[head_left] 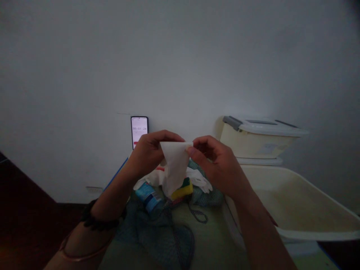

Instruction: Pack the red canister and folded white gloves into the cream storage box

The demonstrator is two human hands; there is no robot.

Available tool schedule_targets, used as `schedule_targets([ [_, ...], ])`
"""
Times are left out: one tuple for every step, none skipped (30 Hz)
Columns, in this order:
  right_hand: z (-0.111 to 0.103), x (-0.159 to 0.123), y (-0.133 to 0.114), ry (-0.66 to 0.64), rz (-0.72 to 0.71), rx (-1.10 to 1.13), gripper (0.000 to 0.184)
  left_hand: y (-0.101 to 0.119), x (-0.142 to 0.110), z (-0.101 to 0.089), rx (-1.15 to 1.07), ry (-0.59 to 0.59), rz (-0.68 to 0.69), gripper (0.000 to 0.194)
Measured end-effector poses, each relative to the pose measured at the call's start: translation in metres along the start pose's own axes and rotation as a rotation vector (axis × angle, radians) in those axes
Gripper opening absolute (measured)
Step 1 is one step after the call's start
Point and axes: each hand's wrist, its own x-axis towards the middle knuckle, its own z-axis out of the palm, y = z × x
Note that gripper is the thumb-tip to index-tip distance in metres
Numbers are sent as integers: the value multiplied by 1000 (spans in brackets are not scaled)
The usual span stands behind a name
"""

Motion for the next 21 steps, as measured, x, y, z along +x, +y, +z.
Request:
schedule_targets([
  [0,0,1,-8,1,16,19,0,0,1,-17,-4,-13,13],
  [0,1,1,-17,-3,30,18,0,-1,2,-37,-10,-25,12],
  [-1,1,1,-24,-9,41,18,0,-1,3,-59,-13,-33,12],
  [-1,1,1,-30,-15,50,17,0,-1,3,-83,-15,-38,11],
  [-1,1,2,-31,-18,55,17,1,-1,4,-108,-18,-44,10],
  [-1,1,2,-30,-18,56,16,1,-1,5,-137,-25,-53,9],
  [-1,1,2,-30,-17,53,16,1,-1,5,-173,-41,-66,9],
  [-2,1,3,-30,-13,50,15,0,0,4,-214,-67,-84,9],
  [-3,1,3,-31,-8,50,15,0,0,3,-257,-98,-107,9],
  [-4,1,4,-32,-4,55,15,-1,0,2,-299,-133,-131,9],
  [-5,1,4,-31,0,64,15,-2,0,1,-336,-160,-153,9],
  [-6,1,5,-30,3,74,15,-3,0,-1,-364,-178,-174,9],
  [-6,1,5,-26,5,83,15,-5,0,-3,-379,-184,-195,9],
  [-7,1,6,-21,6,91,15,-5,0,-5,-383,-185,-218,10],
  [-8,1,6,-14,9,96,15,-6,0,-7,-378,-188,-242,10],
  [-8,1,6,-8,12,98,16,-6,0,-9,-365,-203,-268,11],
  [-8,1,7,-1,16,98,16,-6,0,-10,-348,-234,-292,13],
  [-8,1,7,5,19,94,17,-6,1,-12,-333,-275,-312,14],
  [-8,1,7,13,23,87,17,-7,1,-13,-325,-318,-327,16],
  [-7,1,8,22,26,77,18,-8,1,-13,-327,-352,-338,16],
  [-7,1,8,32,32,68,18,-9,1,-14,-340,-371,-346,16],
])
